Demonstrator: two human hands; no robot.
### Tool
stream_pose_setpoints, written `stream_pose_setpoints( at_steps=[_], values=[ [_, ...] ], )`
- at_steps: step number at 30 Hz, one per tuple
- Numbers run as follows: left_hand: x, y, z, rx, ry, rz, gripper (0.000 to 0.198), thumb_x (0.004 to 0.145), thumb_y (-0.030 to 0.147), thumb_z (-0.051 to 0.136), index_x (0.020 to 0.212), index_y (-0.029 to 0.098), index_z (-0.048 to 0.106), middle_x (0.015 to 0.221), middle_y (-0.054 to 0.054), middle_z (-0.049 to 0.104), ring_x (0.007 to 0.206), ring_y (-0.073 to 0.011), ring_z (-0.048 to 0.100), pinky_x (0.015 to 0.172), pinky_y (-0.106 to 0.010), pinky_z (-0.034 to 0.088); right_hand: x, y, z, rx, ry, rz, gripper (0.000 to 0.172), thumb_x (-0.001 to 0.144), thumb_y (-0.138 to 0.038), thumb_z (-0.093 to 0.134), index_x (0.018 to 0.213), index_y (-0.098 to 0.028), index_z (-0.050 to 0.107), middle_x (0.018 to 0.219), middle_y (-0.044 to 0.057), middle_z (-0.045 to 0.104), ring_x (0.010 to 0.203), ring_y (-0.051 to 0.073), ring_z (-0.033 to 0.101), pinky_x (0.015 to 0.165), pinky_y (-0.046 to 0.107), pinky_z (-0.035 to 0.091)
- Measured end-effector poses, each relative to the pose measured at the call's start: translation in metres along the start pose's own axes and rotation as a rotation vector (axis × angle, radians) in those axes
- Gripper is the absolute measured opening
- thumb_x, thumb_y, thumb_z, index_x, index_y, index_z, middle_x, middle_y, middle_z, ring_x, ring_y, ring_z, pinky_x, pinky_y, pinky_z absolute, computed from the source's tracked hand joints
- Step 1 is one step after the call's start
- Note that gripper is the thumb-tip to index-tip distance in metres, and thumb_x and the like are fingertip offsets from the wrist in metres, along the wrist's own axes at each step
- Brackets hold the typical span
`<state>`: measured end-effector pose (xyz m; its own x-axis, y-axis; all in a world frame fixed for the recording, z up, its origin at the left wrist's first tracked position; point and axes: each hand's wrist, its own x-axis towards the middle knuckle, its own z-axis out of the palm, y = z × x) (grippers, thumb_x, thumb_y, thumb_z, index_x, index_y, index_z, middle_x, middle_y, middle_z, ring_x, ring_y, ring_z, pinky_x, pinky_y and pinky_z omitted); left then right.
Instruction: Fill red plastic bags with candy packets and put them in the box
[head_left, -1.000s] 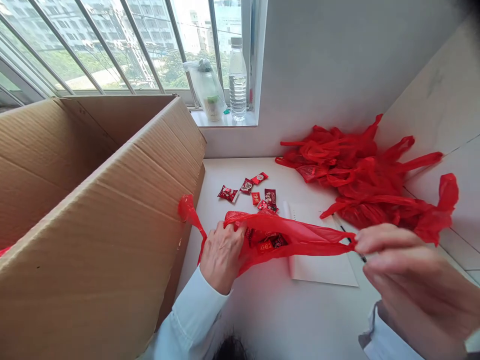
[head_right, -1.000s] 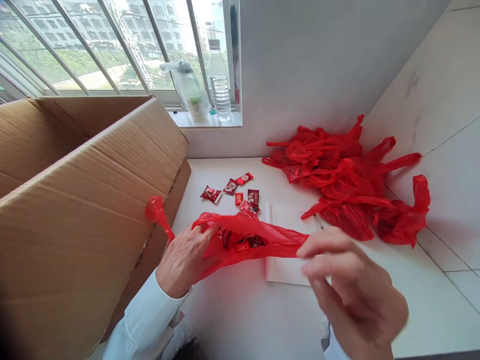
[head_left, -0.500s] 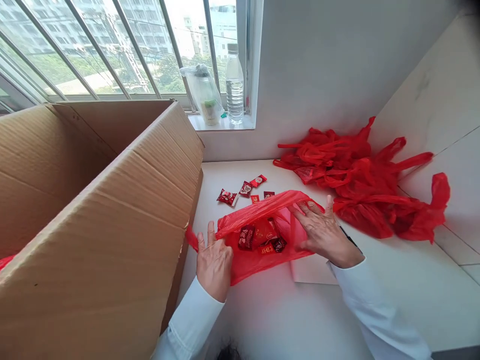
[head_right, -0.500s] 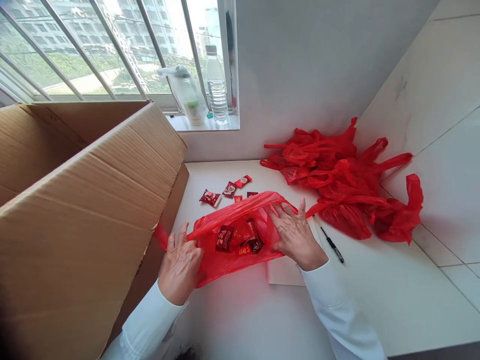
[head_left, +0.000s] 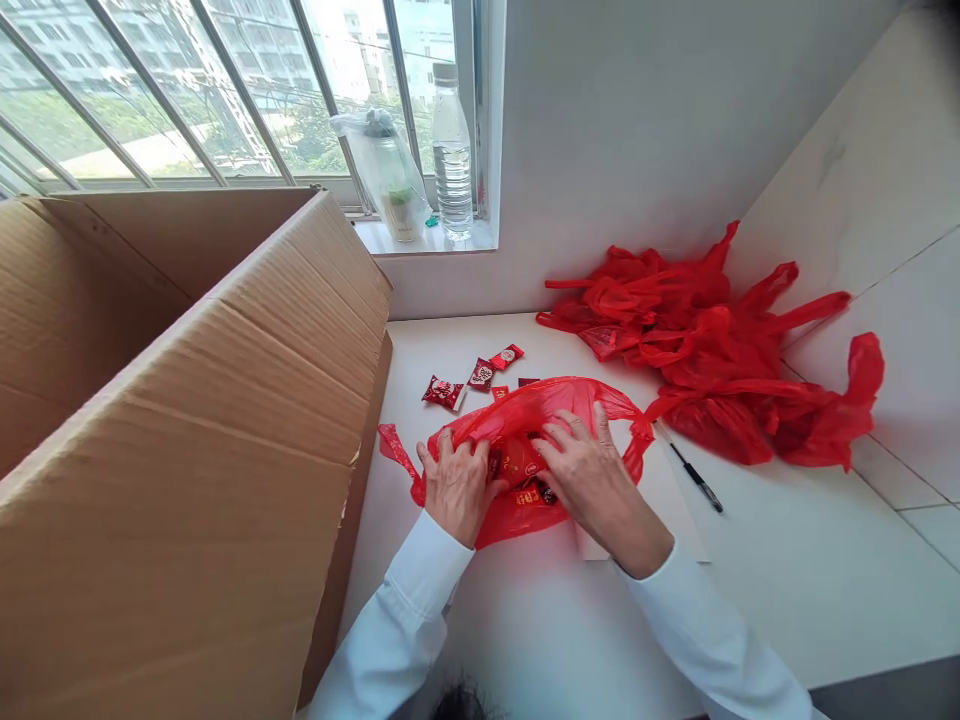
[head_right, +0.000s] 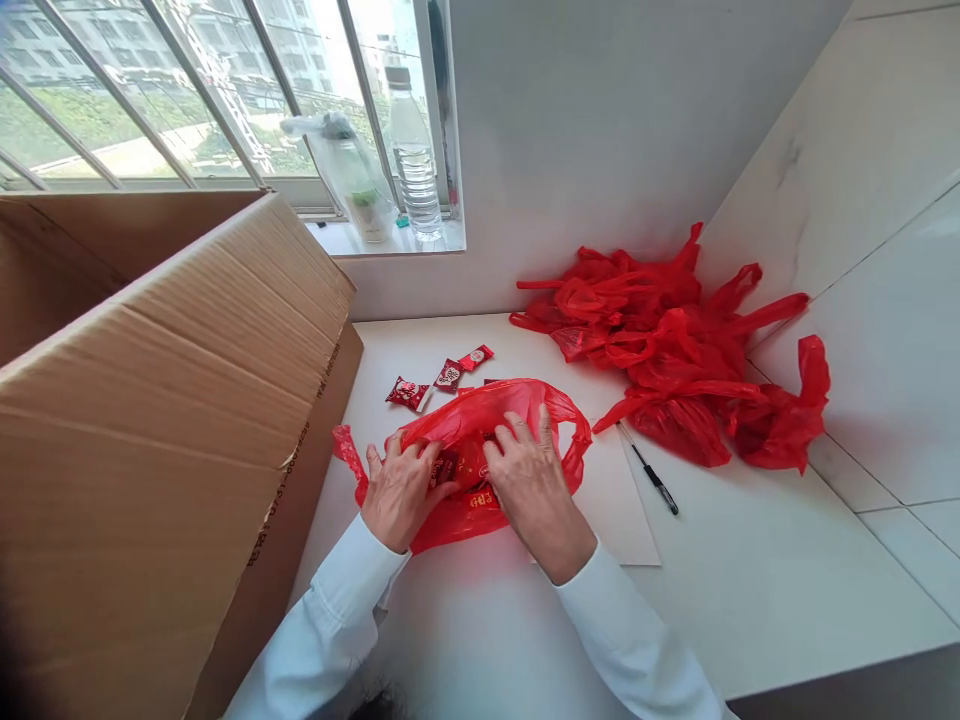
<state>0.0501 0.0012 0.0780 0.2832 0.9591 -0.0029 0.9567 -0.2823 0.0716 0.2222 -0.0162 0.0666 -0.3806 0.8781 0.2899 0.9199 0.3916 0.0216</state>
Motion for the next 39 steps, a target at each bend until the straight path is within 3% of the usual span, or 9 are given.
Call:
stream_pose_setpoints(
  at_steps=[3, 9, 16, 22, 25, 28, 33, 36, 39],
  values=[
    [0.000, -0.004, 0.014, 0.019, -0.054, -0.063, 0.058, 0.069, 0.033, 0.078, 0.118, 0.012, 0.055, 0.105, -0.017, 0.066, 0.121, -0.0439, 0.041, 0.095, -0.073, 0.028, 0.012, -0.014, 0.018, 0.101, -0.023, 0.042, 0.040, 0.075, -0.030, 0.072, 0.111, -0.015, 0.059, 0.106, 0.014, 0.062, 0.119, 0.036, 0.045, 0.108, 0.062, 0.020],
    [-0.004, -0.020, 0.010, -0.017, -0.094, -0.089, 0.041, 0.072, 0.028, 0.074, 0.106, 0.013, 0.057, 0.103, -0.014, 0.066, 0.119, -0.0384, 0.044, 0.095, -0.067, 0.034, 0.016, -0.012, 0.044, 0.230, -0.018, 0.165, 0.060, 0.070, -0.039, 0.076, 0.121, -0.017, 0.053, 0.117, 0.014, 0.057, 0.122, 0.039, 0.040, 0.101, 0.062, 0.028],
    [-0.004, -0.032, 0.001, -0.026, -0.101, -0.146, 0.015, 0.084, 0.028, 0.061, 0.090, 0.014, 0.063, 0.092, -0.013, 0.069, 0.111, -0.0350, 0.051, 0.096, -0.063, 0.034, 0.015, -0.013, 0.039, 0.414, -0.005, 0.228, 0.043, 0.076, -0.035, 0.068, 0.112, -0.016, 0.057, 0.119, 0.012, 0.056, 0.109, 0.032, 0.045, 0.095, 0.047, 0.035],
    [-0.007, -0.036, -0.006, -0.049, -0.074, -0.193, 0.017, 0.088, 0.019, 0.052, 0.101, 0.014, 0.061, 0.083, -0.012, 0.070, 0.099, -0.0335, 0.059, 0.093, -0.067, 0.034, 0.018, -0.024, 0.017, 0.589, 0.047, 0.276, 0.009, 0.084, -0.014, 0.053, 0.089, -0.019, 0.059, 0.088, 0.003, 0.064, 0.088, 0.023, 0.052, 0.083, 0.035, 0.039],
    [-0.009, -0.038, -0.008, -0.068, -0.042, -0.199, 0.020, 0.089, 0.014, 0.046, 0.102, 0.015, 0.061, 0.086, -0.012, 0.071, 0.101, -0.0348, 0.057, 0.090, -0.067, 0.036, 0.019, -0.025, 0.003, 0.590, 0.062, 0.246, 0.014, 0.087, -0.011, 0.047, 0.085, -0.020, 0.058, 0.083, 0.001, 0.065, 0.084, 0.021, 0.053, 0.086, 0.037, 0.037],
    [-0.010, -0.039, -0.007, -0.088, -0.022, -0.185, 0.025, 0.085, 0.008, 0.047, 0.101, 0.018, 0.063, 0.087, -0.011, 0.071, 0.101, -0.0348, 0.056, 0.089, -0.067, 0.036, 0.024, -0.026, -0.004, 0.622, 0.023, 0.157, 0.020, 0.089, -0.009, 0.044, 0.086, -0.019, 0.060, 0.083, 0.003, 0.066, 0.084, 0.020, 0.053, 0.076, 0.032, 0.041],
    [-0.008, -0.039, -0.001, -0.107, 0.029, -0.178, 0.037, 0.081, 0.002, 0.047, 0.111, 0.018, 0.063, 0.089, -0.010, 0.070, 0.100, -0.0340, 0.058, 0.092, -0.067, 0.035, 0.042, -0.028, 0.006, 0.668, -0.057, 0.014, 0.026, 0.092, -0.013, 0.040, 0.096, -0.018, 0.066, 0.087, 0.004, 0.069, 0.084, 0.018, 0.059, 0.074, 0.029, 0.047],
    [-0.005, -0.040, 0.000, -0.111, 0.097, -0.180, 0.039, 0.089, 0.011, 0.043, 0.122, 0.021, 0.058, 0.100, -0.013, 0.069, 0.103, -0.0338, 0.057, 0.094, -0.069, 0.034, 0.042, -0.016, 0.011, 0.680, -0.069, -0.003, 0.037, 0.093, -0.010, 0.034, 0.119, -0.017, 0.059, 0.101, 0.006, 0.069, 0.088, 0.016, 0.063, 0.077, 0.029, 0.050],
    [-0.001, -0.035, 0.003, -0.123, 0.139, -0.073, 0.029, 0.090, 0.027, 0.052, 0.116, 0.030, 0.063, 0.122, -0.011, 0.061, 0.124, -0.0364, 0.044, 0.100, -0.067, 0.032, 0.028, 0.005, 0.007, 0.594, -0.069, -0.008, 0.038, 0.091, -0.009, 0.039, 0.122, -0.019, 0.058, 0.110, 0.007, 0.067, 0.105, 0.021, 0.059, 0.088, 0.035, 0.049]
  ],
)
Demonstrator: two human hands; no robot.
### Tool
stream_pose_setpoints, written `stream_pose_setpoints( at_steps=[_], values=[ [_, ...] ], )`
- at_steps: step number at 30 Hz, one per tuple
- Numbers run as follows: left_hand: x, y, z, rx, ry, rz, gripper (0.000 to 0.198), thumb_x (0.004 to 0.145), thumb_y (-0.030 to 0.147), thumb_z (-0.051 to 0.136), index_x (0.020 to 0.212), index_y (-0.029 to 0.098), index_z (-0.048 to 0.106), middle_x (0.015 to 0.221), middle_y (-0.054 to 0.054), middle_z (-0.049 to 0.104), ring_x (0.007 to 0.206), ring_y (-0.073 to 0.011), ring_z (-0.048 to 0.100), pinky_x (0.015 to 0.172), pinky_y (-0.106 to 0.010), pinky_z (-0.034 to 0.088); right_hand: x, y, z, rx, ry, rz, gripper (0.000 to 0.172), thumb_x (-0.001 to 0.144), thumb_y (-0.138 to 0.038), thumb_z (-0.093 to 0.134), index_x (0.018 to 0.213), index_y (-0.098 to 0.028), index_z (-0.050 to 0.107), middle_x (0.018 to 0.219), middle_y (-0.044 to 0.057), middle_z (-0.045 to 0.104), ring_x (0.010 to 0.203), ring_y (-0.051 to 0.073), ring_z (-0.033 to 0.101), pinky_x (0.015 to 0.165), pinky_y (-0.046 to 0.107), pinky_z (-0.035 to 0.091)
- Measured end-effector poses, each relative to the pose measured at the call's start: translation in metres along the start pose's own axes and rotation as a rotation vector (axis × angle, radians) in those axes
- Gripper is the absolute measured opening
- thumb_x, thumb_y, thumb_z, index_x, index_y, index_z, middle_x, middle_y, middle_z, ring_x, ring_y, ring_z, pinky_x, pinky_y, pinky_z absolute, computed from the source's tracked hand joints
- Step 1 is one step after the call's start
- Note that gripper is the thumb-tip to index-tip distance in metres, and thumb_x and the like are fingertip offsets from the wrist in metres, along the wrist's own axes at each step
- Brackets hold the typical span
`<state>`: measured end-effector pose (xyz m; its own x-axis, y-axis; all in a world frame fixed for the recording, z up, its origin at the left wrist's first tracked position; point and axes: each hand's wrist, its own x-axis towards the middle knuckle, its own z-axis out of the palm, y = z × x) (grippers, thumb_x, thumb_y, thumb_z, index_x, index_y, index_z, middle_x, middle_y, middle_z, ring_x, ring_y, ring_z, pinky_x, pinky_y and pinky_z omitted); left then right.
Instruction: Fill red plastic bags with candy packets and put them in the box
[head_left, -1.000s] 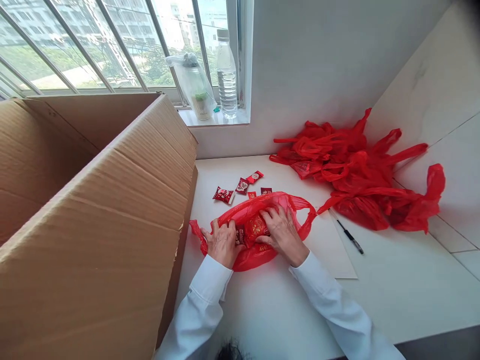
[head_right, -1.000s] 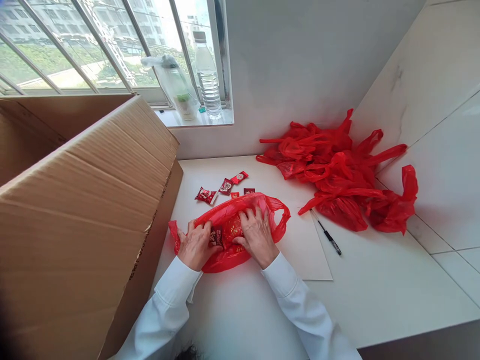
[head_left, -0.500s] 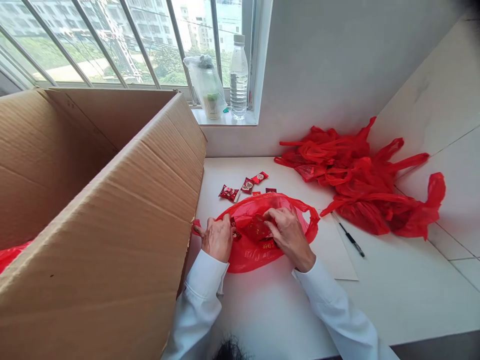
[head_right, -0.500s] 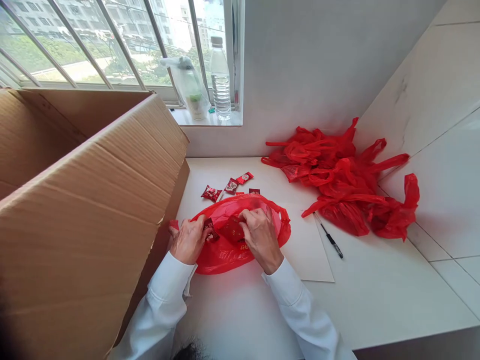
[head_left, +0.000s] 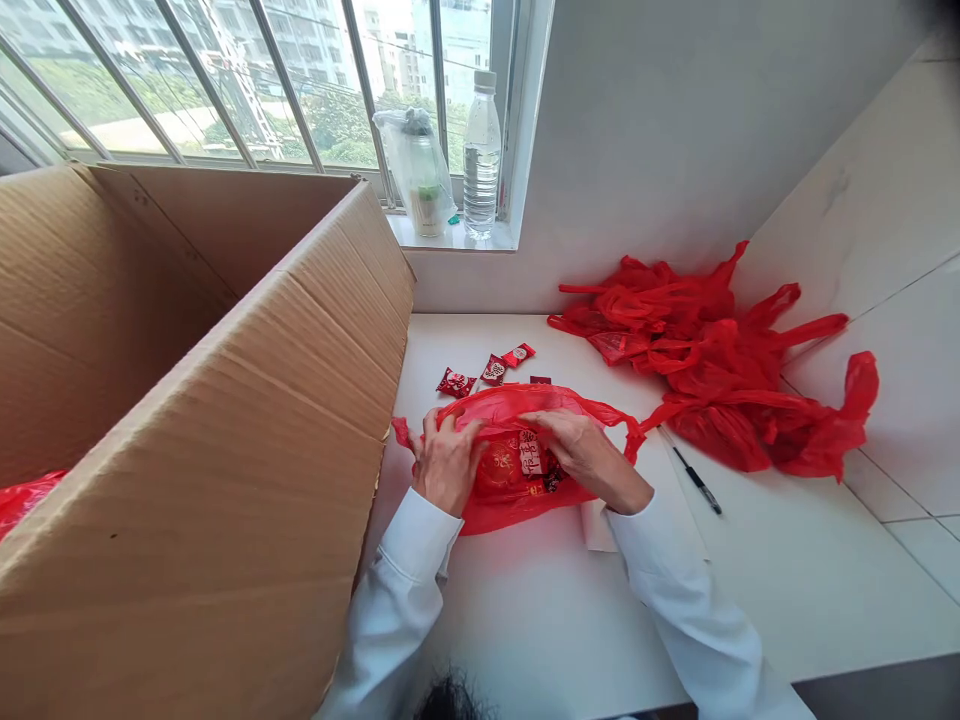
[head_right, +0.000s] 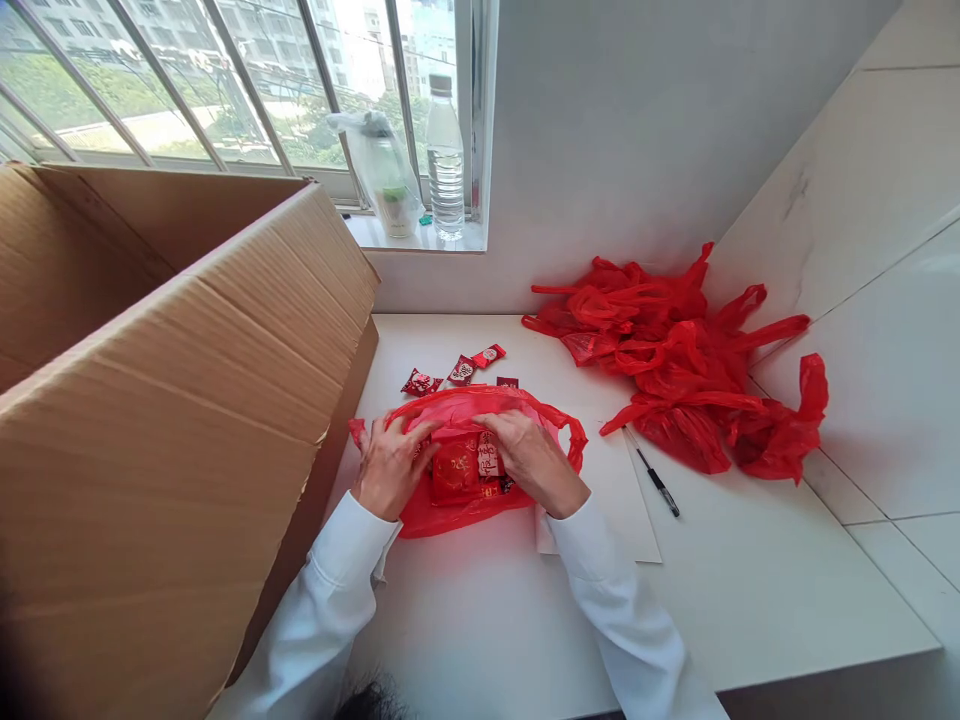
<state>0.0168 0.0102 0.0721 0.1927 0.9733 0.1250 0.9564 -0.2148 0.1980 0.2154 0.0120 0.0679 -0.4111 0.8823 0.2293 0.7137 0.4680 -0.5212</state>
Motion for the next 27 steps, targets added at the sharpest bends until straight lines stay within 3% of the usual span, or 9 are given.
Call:
stream_pose_setpoints(
  at_steps=[3, 5, 8, 11, 16, 19, 23, 25, 27],
  values=[
    [-0.001, 0.012, 0.013, -0.043, 0.000, 0.251, 0.032, 0.083, 0.034, 0.065, 0.114, 0.035, 0.063, 0.139, -0.005, 0.049, 0.138, -0.0405, 0.022, 0.103, -0.071, 0.026, -0.021, 0.008, -0.010, -0.274, -0.029, 0.005, 0.027, 0.084, -0.014, 0.056, 0.109, -0.020, 0.066, 0.113, 0.009, 0.065, 0.126, 0.031, 0.043, 0.100, 0.049, 0.041],
    [-0.004, 0.021, 0.024, -0.055, -0.019, 0.356, 0.037, 0.079, 0.037, 0.069, 0.115, 0.034, 0.063, 0.142, -0.005, 0.046, 0.139, -0.0430, 0.019, 0.102, -0.076, 0.019, -0.034, 0.008, -0.011, -0.434, -0.070, 0.027, 0.024, 0.077, -0.020, 0.069, 0.101, -0.021, 0.069, 0.120, 0.011, 0.061, 0.134, 0.037, 0.032, 0.104, 0.058, 0.032],
    [-0.008, 0.028, 0.035, -0.021, -0.057, 0.341, 0.038, 0.072, 0.037, 0.076, 0.107, 0.026, 0.065, 0.141, -0.007, 0.047, 0.138, -0.0449, 0.020, 0.101, -0.079, 0.012, -0.046, 0.005, -0.010, -0.534, -0.139, 0.094, 0.024, 0.066, -0.029, 0.081, 0.086, -0.021, 0.072, 0.134, 0.014, 0.051, 0.137, 0.040, 0.026, 0.105, 0.065, 0.025],
    [-0.008, 0.026, 0.033, 0.029, -0.083, 0.286, 0.037, 0.069, 0.030, 0.079, 0.102, 0.021, 0.065, 0.134, -0.010, 0.053, 0.137, -0.0431, 0.023, 0.102, -0.079, 0.009, -0.054, 0.005, -0.013, -0.556, -0.149, 0.158, 0.025, 0.062, -0.038, 0.083, 0.075, -0.020, 0.073, 0.141, 0.015, 0.045, 0.135, 0.041, 0.030, 0.106, 0.063, 0.025],
    [-0.003, 0.020, 0.025, 0.057, -0.070, 0.199, 0.028, 0.074, 0.031, 0.074, 0.099, 0.020, 0.066, 0.124, -0.011, 0.059, 0.137, -0.0420, 0.026, 0.102, -0.080, 0.007, -0.059, 0.005, -0.020, -0.572, -0.075, 0.139, 0.025, 0.083, -0.036, 0.064, 0.068, -0.018, 0.072, 0.133, 0.013, 0.053, 0.132, 0.036, 0.037, 0.105, 0.057, 0.031],
    [-0.002, 0.025, 0.030, 0.052, -0.066, 0.176, 0.034, 0.073, 0.024, 0.074, 0.105, 0.020, 0.064, 0.129, -0.011, 0.056, 0.136, -0.0430, 0.026, 0.101, -0.079, 0.011, -0.053, -0.001, -0.013, -0.585, -0.015, 0.091, 0.023, 0.089, -0.023, 0.056, 0.073, -0.016, 0.071, 0.122, 0.014, 0.060, 0.134, 0.033, 0.035, 0.106, 0.052, 0.035],
    [-0.003, 0.032, 0.039, -0.005, -0.077, 0.222, 0.057, 0.070, 0.030, 0.077, 0.122, 0.023, 0.054, 0.135, -0.013, 0.051, 0.137, -0.0435, 0.025, 0.101, -0.079, 0.012, -0.046, -0.003, 0.005, -0.578, 0.026, 0.018, 0.018, 0.086, -0.011, 0.055, 0.093, -0.020, 0.069, 0.130, 0.011, 0.055, 0.139, 0.031, 0.028, 0.109, 0.053, 0.030],
    [-0.004, 0.033, 0.039, -0.018, -0.104, 0.219, 0.049, 0.070, 0.030, 0.077, 0.114, 0.020, 0.057, 0.131, -0.013, 0.054, 0.137, -0.0432, 0.025, 0.101, -0.079, 0.011, -0.046, 0.001, 0.011, -0.593, 0.024, 0.072, 0.021, 0.080, -0.016, 0.066, 0.100, -0.019, 0.067, 0.137, 0.014, 0.048, 0.139, 0.034, 0.024, 0.109, 0.058, 0.025],
    [-0.005, 0.031, 0.034, -0.028, -0.141, 0.227, 0.035, 0.071, 0.024, 0.075, 0.101, 0.018, 0.059, 0.123, -0.012, 0.058, 0.136, -0.0413, 0.028, 0.101, -0.079, 0.011, -0.049, 0.006, 0.012, -0.613, 0.018, 0.159, 0.040, 0.070, -0.025, 0.076, 0.107, -0.014, 0.065, 0.141, 0.019, 0.042, 0.138, 0.040, 0.023, 0.108, 0.062, 0.022]
  ],
)
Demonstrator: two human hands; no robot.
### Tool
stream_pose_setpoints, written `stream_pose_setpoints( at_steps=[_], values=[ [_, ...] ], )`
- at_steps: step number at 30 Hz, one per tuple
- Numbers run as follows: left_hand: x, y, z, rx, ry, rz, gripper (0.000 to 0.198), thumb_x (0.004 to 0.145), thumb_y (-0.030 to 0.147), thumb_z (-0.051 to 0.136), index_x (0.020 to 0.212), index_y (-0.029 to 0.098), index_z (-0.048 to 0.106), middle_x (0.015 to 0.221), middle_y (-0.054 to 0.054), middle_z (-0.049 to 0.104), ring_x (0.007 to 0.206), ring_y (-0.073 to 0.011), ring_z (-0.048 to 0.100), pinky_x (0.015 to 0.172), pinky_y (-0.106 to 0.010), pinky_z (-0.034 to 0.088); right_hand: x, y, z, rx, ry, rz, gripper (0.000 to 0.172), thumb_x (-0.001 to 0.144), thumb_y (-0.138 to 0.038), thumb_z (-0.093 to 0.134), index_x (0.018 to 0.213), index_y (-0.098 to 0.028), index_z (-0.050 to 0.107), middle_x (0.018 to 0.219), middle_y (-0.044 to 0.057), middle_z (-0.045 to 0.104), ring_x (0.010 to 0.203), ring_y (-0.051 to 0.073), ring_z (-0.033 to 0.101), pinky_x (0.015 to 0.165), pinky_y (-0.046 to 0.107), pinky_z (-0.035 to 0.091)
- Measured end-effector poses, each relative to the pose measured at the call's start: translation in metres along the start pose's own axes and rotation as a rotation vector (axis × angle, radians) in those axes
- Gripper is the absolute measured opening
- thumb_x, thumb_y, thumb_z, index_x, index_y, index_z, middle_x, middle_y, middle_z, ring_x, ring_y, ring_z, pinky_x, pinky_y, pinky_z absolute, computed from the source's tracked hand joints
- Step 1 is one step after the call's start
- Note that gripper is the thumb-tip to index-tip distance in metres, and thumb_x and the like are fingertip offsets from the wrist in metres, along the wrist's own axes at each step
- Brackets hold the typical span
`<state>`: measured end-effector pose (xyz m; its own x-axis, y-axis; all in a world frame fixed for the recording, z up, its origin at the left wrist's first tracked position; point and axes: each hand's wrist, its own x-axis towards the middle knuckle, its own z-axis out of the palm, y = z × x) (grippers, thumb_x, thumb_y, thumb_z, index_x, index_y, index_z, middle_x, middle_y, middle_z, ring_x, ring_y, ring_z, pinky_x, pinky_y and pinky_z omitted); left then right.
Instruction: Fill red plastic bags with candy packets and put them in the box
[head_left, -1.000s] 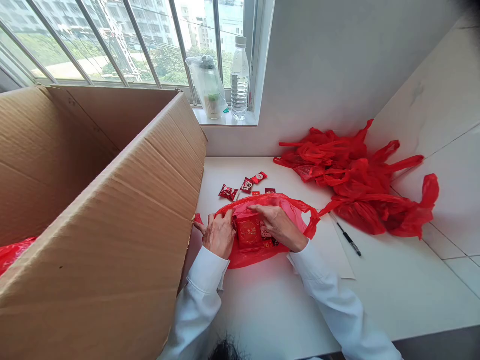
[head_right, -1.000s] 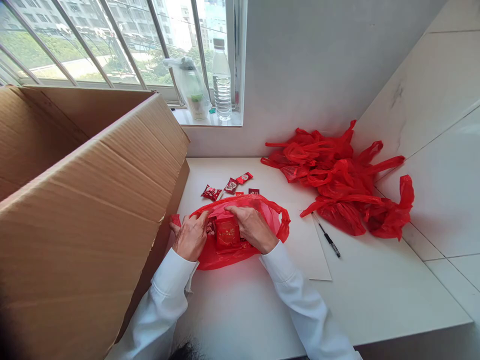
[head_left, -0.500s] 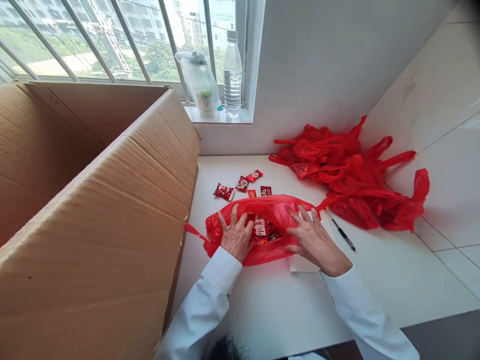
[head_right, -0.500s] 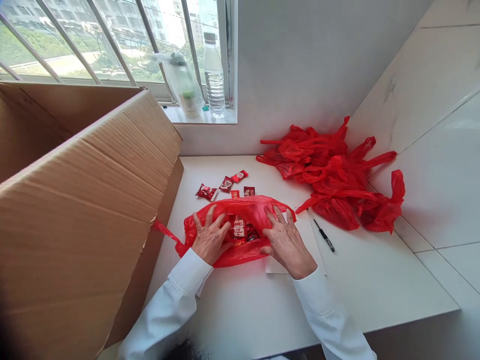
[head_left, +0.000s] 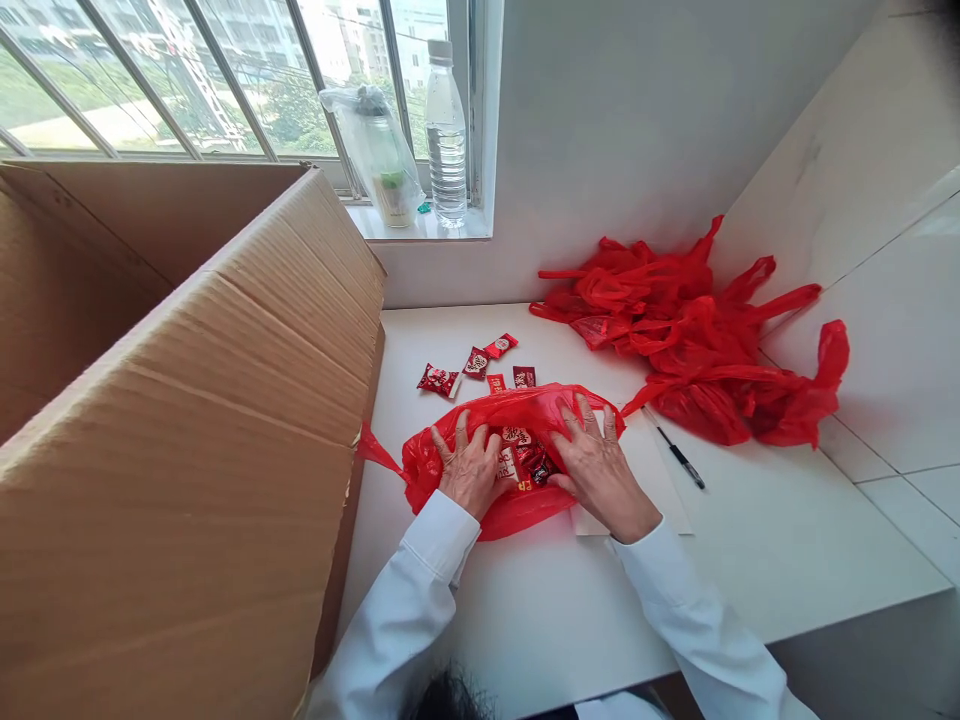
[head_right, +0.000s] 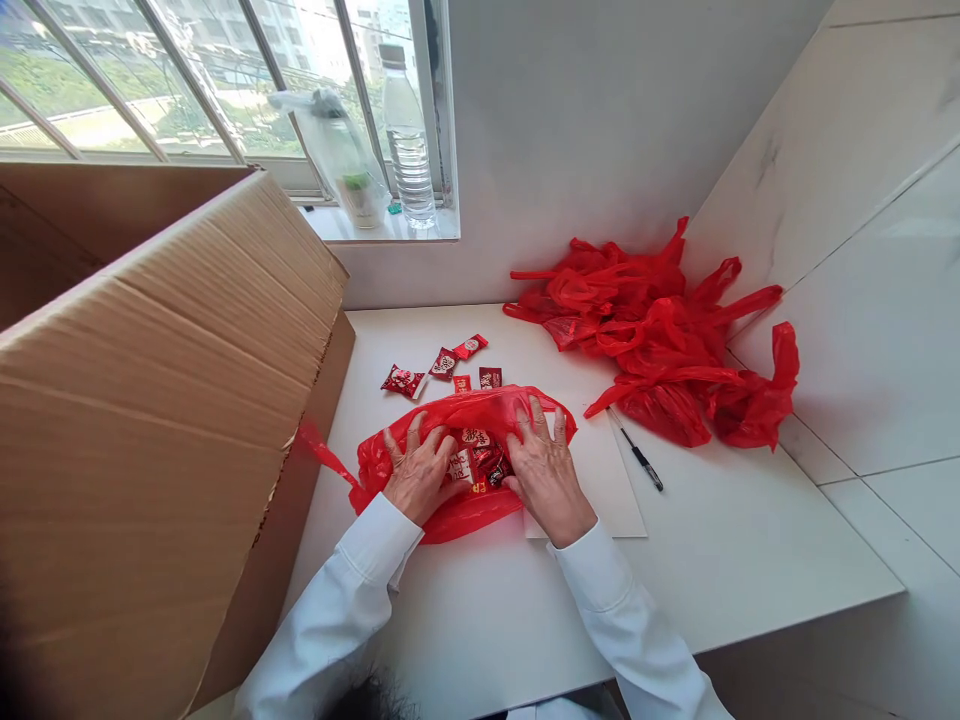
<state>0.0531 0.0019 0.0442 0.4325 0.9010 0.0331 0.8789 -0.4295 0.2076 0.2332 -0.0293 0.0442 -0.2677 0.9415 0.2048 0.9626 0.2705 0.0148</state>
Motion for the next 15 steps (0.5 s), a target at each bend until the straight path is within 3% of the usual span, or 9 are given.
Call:
stream_pose_setpoints(
  at_steps=[2, 6, 10, 15],
  values=[
    [-0.002, -0.002, -0.006, -0.016, -0.021, 0.020, 0.024, 0.073, 0.018, 0.071, 0.093, 0.018, 0.057, 0.114, -0.011, 0.063, 0.134, -0.0379, 0.032, 0.101, -0.078, 0.011, -0.004, 0.005, 0.001, -0.006, -0.038, 0.040, 0.057, 0.064, -0.032, 0.081, 0.113, -0.011, 0.061, 0.143, 0.022, 0.039, 0.137, 0.043, 0.022, 0.108, 0.062, 0.020],
    [-0.005, -0.007, -0.014, -0.032, -0.010, -0.012, 0.012, 0.076, 0.014, 0.063, 0.084, 0.018, 0.054, 0.092, -0.008, 0.067, 0.118, -0.0332, 0.049, 0.100, -0.078, 0.013, -0.008, 0.006, 0.003, 0.007, -0.067, 0.039, 0.068, 0.060, -0.030, 0.083, 0.122, -0.017, 0.057, 0.144, 0.020, 0.038, 0.137, 0.043, 0.021, 0.107, 0.063, 0.017],
    [-0.002, -0.012, -0.012, -0.052, 0.028, -0.095, 0.010, 0.083, 0.016, 0.056, 0.093, 0.017, 0.053, 0.087, -0.007, 0.068, 0.096, -0.0288, 0.058, 0.095, -0.076, 0.024, -0.006, 0.002, 0.011, 0.031, -0.044, 0.002, 0.055, 0.063, -0.026, 0.081, 0.113, -0.024, 0.061, 0.142, 0.018, 0.040, 0.138, 0.043, 0.021, 0.105, 0.066, 0.015],
    [0.001, -0.014, -0.006, -0.067, 0.076, -0.118, 0.020, 0.090, 0.017, 0.045, 0.108, 0.019, 0.054, 0.104, -0.009, 0.068, 0.101, -0.0280, 0.056, 0.097, -0.072, 0.022, -0.005, 0.002, 0.019, 0.055, -0.047, -0.013, 0.034, 0.064, -0.024, 0.079, 0.095, -0.021, 0.066, 0.140, 0.018, 0.042, 0.136, 0.045, 0.022, 0.102, 0.069, 0.019]
  ],
)
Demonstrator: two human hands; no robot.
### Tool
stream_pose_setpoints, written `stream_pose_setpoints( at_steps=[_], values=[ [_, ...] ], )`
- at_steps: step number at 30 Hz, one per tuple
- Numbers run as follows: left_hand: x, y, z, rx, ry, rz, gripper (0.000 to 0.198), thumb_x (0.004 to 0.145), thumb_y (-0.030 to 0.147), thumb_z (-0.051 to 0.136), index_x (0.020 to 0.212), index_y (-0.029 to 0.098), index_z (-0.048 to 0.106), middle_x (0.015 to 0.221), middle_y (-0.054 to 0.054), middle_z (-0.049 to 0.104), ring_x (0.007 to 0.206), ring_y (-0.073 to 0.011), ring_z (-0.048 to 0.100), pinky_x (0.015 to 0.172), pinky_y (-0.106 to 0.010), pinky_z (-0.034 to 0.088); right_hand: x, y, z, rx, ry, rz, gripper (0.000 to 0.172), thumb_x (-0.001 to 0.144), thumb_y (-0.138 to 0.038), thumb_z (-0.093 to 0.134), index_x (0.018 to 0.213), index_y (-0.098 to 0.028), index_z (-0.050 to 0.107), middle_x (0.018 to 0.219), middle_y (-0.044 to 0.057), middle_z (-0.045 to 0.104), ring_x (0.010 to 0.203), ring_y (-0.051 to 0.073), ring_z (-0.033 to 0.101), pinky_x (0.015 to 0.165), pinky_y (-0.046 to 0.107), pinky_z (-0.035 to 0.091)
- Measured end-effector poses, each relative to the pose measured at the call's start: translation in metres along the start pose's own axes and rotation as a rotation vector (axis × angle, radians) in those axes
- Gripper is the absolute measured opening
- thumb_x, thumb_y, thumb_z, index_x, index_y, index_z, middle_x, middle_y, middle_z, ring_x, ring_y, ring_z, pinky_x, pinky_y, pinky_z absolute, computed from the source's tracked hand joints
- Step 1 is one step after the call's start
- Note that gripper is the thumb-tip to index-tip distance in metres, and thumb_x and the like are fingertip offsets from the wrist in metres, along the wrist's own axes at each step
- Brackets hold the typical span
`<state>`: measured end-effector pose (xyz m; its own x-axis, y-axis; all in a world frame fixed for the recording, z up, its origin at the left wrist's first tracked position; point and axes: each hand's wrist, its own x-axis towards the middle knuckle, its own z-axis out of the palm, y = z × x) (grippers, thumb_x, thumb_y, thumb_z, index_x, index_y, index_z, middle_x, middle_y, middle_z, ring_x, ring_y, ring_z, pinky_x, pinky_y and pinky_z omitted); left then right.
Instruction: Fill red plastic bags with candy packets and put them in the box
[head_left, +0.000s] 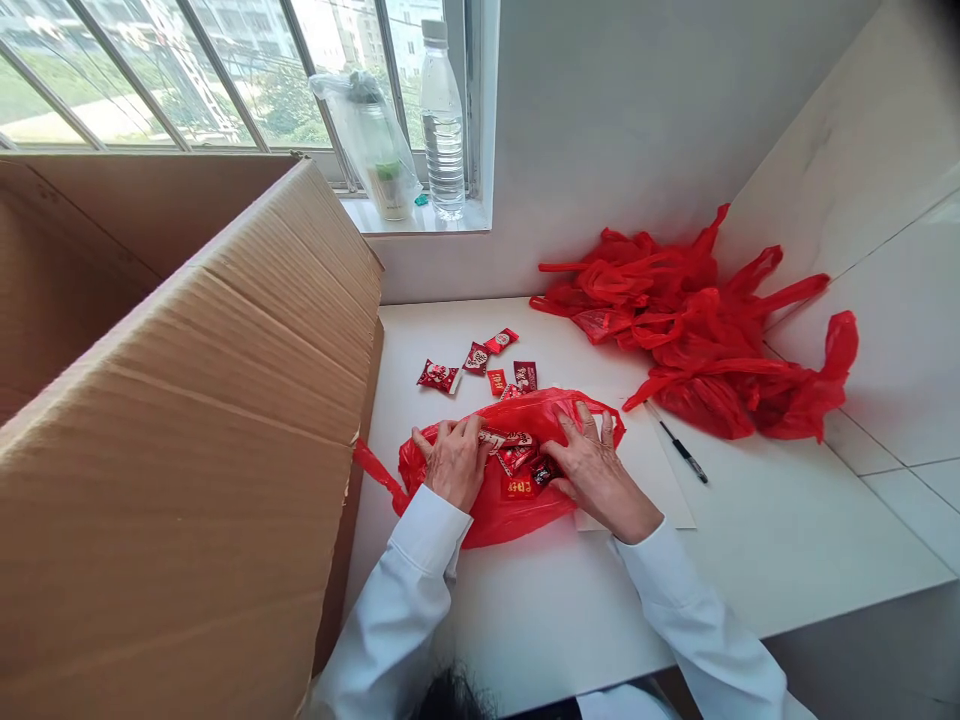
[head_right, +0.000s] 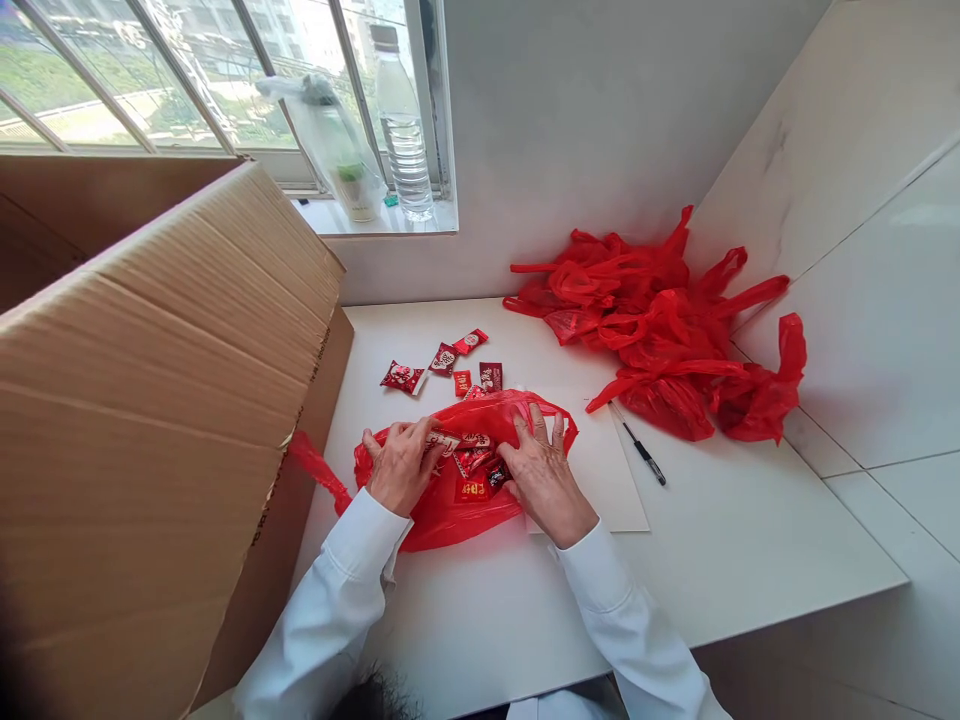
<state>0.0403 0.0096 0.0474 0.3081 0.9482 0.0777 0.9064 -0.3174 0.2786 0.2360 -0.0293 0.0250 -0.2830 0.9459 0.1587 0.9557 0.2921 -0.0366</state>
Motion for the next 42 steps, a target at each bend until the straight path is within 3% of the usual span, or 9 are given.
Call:
stream_pose_setpoints(
  at_steps=[7, 11, 15, 19, 25, 29, 35, 39, 42],
  values=[
    [-0.004, 0.003, -0.017, 0.019, -0.001, 0.163, 0.050, 0.084, 0.010, 0.050, 0.133, 0.020, 0.046, 0.119, -0.010, 0.062, 0.114, -0.0312, 0.048, 0.099, -0.056, 0.036, -0.004, 0.009, -0.027, 0.063, 0.237, 0.021, 0.039, 0.084, -0.008, 0.048, 0.120, -0.021, 0.057, 0.133, 0.010, 0.049, 0.135, 0.032, 0.029, 0.107, 0.052, 0.031],
    [-0.029, -0.002, -0.027, -0.015, 0.289, 0.303, 0.048, 0.087, 0.014, 0.047, 0.135, 0.019, 0.042, 0.121, -0.013, 0.053, 0.115, -0.0290, 0.046, 0.099, -0.047, 0.041, -0.014, 0.025, -0.042, 0.056, 0.387, 0.149, 0.042, 0.088, -0.014, 0.044, 0.130, -0.018, 0.049, 0.129, 0.014, 0.048, 0.125, 0.031, 0.036, 0.102, 0.049, 0.038],
    [-0.067, -0.008, -0.017, 0.022, 0.467, 0.112, 0.054, 0.089, 0.028, 0.051, 0.139, 0.020, 0.033, 0.123, -0.016, 0.042, 0.114, -0.0300, 0.047, 0.096, -0.046, 0.044, -0.025, 0.037, -0.046, 0.032, 0.483, 0.261, 0.040, 0.090, -0.018, 0.045, 0.130, -0.017, 0.048, 0.121, 0.014, 0.051, 0.109, 0.029, 0.045, 0.098, 0.045, 0.041],
    [-0.093, -0.012, 0.001, 0.261, 0.298, -0.235, 0.066, 0.089, 0.036, 0.050, 0.144, 0.011, 0.023, 0.124, -0.024, 0.046, 0.114, -0.0383, 0.049, 0.084, -0.053, 0.047, -0.031, 0.047, -0.039, 0.092, 0.487, 0.338, 0.038, 0.088, -0.026, 0.050, 0.124, -0.016, 0.053, 0.118, 0.016, 0.053, 0.103, 0.030, 0.049, 0.090, 0.046, 0.042],
    [-0.107, -0.029, -0.008, 0.086, -0.036, -0.347, 0.038, 0.089, 0.016, 0.038, 0.126, 0.014, 0.046, 0.063, -0.005, 0.065, 0.058, -0.0231, 0.064, 0.053, -0.029, 0.043, -0.041, 0.070, -0.039, 0.676, 0.194, 0.338, 0.022, 0.087, -0.038, 0.051, 0.081, -0.020, 0.064, 0.074, 0.003, 0.061, 0.065, 0.018, 0.056, 0.058, 0.029, 0.043],
    [-0.087, -0.008, -0.054, -0.299, 0.213, -0.323, 0.028, 0.092, 0.030, 0.035, 0.114, 0.021, 0.051, 0.041, 0.008, 0.049, 0.040, -0.0173, 0.055, 0.050, -0.026, 0.042, -0.028, 0.070, -0.071, 1.136, 0.219, 0.326, 0.023, 0.078, -0.040, 0.064, 0.085, -0.019, 0.064, 0.070, 0.002, 0.061, 0.065, 0.015, 0.058, 0.055, 0.025, 0.044],
    [-0.021, 0.042, -0.126, -0.317, 0.674, -0.124, 0.019, 0.087, 0.034, 0.047, 0.083, 0.022, 0.061, 0.057, 0.006, 0.055, 0.047, -0.0081, 0.054, 0.051, -0.018, 0.041, 0.020, 0.031, -0.139, 1.411, 0.670, 0.198, 0.030, 0.078, -0.028, 0.064, 0.107, -0.025, 0.056, 0.077, -0.003, 0.059, 0.071, 0.012, 0.058, 0.068, 0.025, 0.047],
    [-0.006, 0.045, -0.148, -0.005, 0.751, -0.069, 0.019, 0.090, 0.032, 0.046, 0.087, 0.022, 0.062, 0.056, 0.006, 0.055, 0.049, -0.0109, 0.053, 0.055, -0.022, 0.042, 0.026, 0.009, -0.150, 1.388, 0.536, 0.015, 0.021, 0.083, -0.027, 0.059, 0.104, -0.025, 0.059, 0.091, 0.000, 0.062, 0.081, 0.013, 0.059, 0.073, 0.025, 0.048],
    [-0.042, 0.041, -0.136, 0.118, 0.846, 0.044, 0.021, 0.089, 0.033, 0.052, 0.102, 0.020, 0.062, 0.088, -0.006, 0.065, 0.086, -0.0221, 0.061, 0.074, -0.033, 0.049, 0.018, 0.005, -0.137, 1.381, 0.400, -0.006, 0.017, 0.084, -0.028, 0.059, 0.100, -0.023, 0.061, 0.094, 0.002, 0.063, 0.084, 0.013, 0.060, 0.076, 0.025, 0.049]
  ],
)
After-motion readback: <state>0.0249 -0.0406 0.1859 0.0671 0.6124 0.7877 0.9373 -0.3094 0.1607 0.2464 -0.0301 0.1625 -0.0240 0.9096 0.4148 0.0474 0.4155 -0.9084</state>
